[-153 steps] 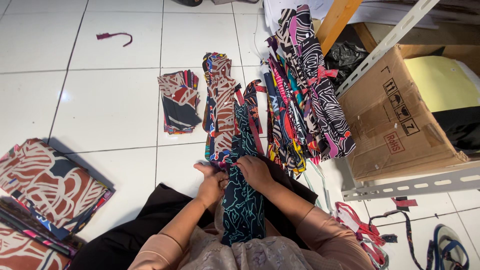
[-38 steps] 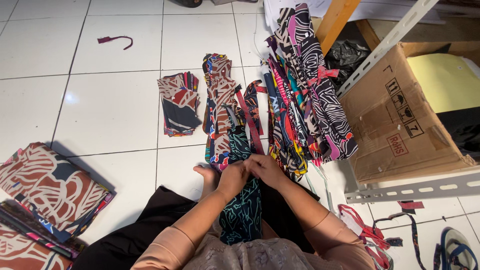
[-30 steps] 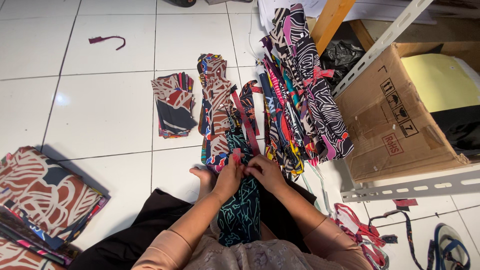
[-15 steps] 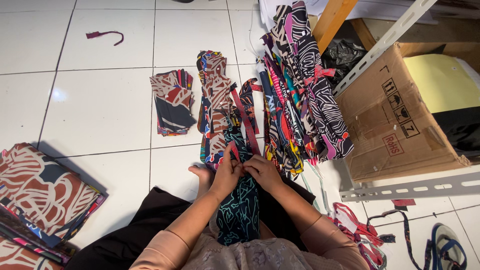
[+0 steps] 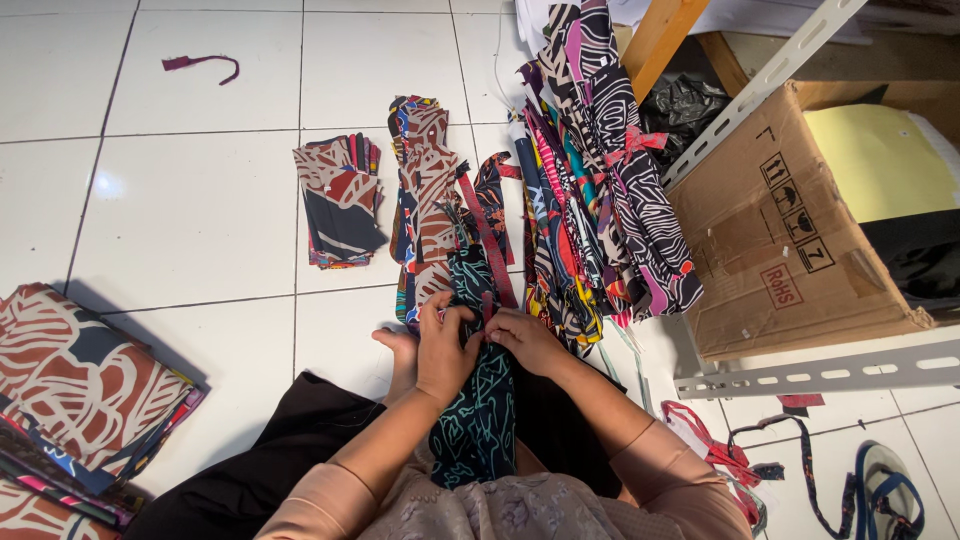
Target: The person sits on the floor and folds multiple patterned fabric pieces one by one. They align the edges, fold the items into smaller rectangles, and place them into neat stacks on the floor.
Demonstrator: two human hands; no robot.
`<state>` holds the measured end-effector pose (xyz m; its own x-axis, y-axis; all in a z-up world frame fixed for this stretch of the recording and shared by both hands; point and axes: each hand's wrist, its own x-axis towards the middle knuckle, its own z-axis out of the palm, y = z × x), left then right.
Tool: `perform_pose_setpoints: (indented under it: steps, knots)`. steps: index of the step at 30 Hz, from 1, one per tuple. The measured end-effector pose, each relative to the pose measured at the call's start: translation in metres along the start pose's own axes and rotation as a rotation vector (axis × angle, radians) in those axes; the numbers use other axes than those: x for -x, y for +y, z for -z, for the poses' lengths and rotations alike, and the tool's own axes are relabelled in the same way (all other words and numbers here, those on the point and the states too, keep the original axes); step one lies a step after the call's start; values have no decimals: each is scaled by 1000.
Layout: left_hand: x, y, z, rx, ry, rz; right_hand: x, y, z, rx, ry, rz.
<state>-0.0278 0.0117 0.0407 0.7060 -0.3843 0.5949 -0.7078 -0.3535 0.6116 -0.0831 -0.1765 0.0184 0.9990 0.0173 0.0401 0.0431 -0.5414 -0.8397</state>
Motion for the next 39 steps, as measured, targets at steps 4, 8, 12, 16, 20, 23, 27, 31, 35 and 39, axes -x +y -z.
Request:
perform_pose_setpoints:
  steps: [4,8,12,16,20,23,27,31,35,39]
  knots:
    - [-3,-2,6,149,-166,14,-2,32,-9,-440,-59,-142]
    - [-3,4,10,246,-239,75,-1,52,-18,-667,-35,-310]
    - [-4,5,7,202,-269,122,1,54,-21,-688,-24,-315]
    - [4,-16,-4,276,-343,165,-1,53,-13,-662,7,-260]
    - [40,-53,-23,430,-278,210,-1,45,-7,-476,117,-198]
    - [65,-72,-42,516,-238,378,6,21,-8,23,196,-209]
    - [55,-64,-37,925,-120,726,16,-31,-20,318,102,-148]
    - [-16,-45,20,1192,-1,990,11,-66,-31,-414,-17,76]
    - [-87,-32,75,1429,62,844,-10,-81,-37,-988,-194,-68]
    - [-113,-24,90,1174,481,560,-20,-106,-34,-981,-422,-73]
